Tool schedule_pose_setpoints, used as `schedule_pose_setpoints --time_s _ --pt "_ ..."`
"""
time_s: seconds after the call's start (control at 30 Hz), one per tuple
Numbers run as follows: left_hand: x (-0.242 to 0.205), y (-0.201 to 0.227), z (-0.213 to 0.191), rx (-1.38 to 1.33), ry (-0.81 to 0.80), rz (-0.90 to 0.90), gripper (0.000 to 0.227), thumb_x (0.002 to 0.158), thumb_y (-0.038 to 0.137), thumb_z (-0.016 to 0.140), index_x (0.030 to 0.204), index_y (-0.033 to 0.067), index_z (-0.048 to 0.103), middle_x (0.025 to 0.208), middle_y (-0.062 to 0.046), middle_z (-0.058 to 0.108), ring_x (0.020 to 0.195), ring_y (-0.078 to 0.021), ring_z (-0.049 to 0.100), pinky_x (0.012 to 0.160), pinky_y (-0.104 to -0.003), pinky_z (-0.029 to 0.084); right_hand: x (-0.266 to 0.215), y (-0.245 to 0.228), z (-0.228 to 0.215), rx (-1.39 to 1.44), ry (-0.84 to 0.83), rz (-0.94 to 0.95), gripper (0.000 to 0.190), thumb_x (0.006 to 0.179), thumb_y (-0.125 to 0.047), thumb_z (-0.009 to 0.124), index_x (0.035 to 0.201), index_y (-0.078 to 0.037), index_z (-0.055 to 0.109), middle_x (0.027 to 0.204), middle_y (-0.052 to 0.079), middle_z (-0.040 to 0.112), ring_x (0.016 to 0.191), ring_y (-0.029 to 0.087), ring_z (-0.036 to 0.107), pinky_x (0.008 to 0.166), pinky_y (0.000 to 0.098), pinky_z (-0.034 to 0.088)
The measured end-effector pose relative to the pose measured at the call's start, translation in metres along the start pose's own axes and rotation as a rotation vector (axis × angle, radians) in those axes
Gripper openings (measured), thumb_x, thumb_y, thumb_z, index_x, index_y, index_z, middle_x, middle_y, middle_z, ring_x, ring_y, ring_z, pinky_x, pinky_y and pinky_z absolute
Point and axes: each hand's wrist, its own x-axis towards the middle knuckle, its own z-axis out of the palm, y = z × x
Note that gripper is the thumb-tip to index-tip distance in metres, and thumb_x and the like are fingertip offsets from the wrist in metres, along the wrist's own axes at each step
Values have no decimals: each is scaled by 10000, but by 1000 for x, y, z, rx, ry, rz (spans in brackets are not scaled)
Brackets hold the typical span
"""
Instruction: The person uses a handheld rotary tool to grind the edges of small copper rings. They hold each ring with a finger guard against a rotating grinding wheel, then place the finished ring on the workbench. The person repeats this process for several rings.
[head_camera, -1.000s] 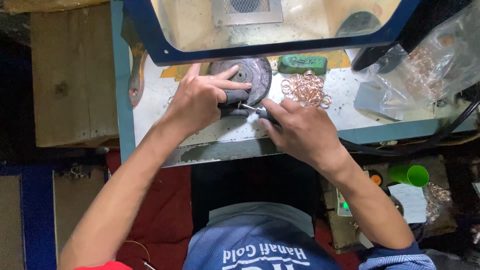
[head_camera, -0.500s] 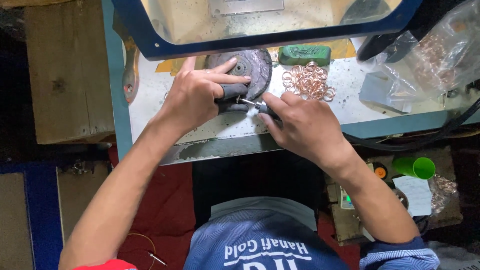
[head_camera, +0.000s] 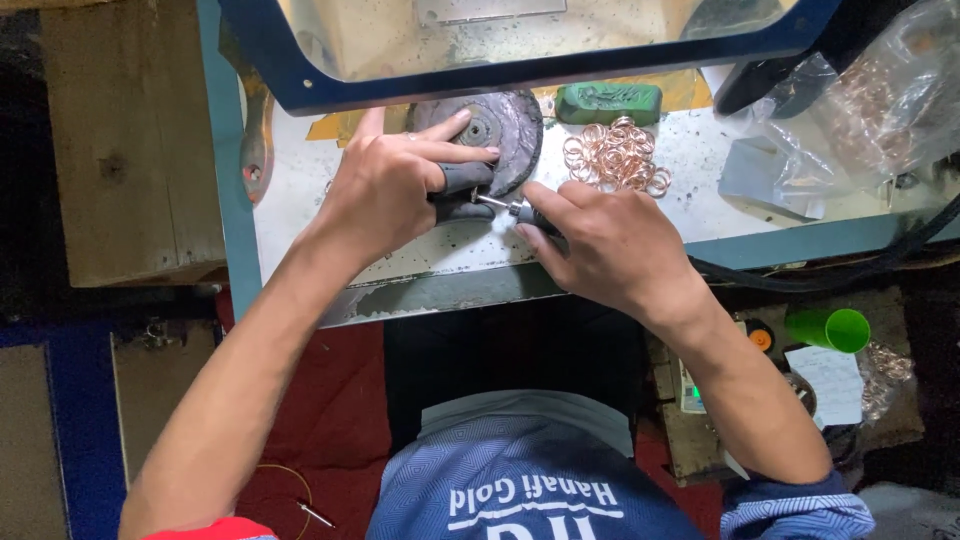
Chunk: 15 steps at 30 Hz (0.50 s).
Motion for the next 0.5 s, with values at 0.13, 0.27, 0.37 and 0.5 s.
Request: schedule_pose_setpoints --time_s 0.13,0.27,0.37,0.5 --pt "0 -1 0 -8 -3 3 141 837 269 889 910 191 797 1187 81 760 1343 -229 577 1171 -731 118 -1 2 3 3 24 -2 349 989 -310 581 1248 -101 685 745 141 706 499 308 703 479 422 585" --pt "1 2 -2 1 -8 10 132 842 264 888 909 193 799 1183 80 761 1347 -230 575 1170 -733 112 -1 4 3 19 24 -1 356 993 -307 568 1265 -112 687 752 128 710 499 293 701 476 390 587" --pt "0 2 -2 -8 -4 15 129 851 248 877 944 200 801 1187 75 759 1344 -247 573 1152 -768 104 -1 3 1 36 31 0 356 993 -324 580 1251 -105 689 768 141 713 516 322 711 461 411 580" --pt "0 2 -2 -40 3 27 145 861 259 874 976 207 802 1192 64 756 1345 -261 569 1139 -781 89 -1 4 0 72 22 7 362 995 -306 572 1264 -100 697 789 151 723 532 327 717 466 413 586"
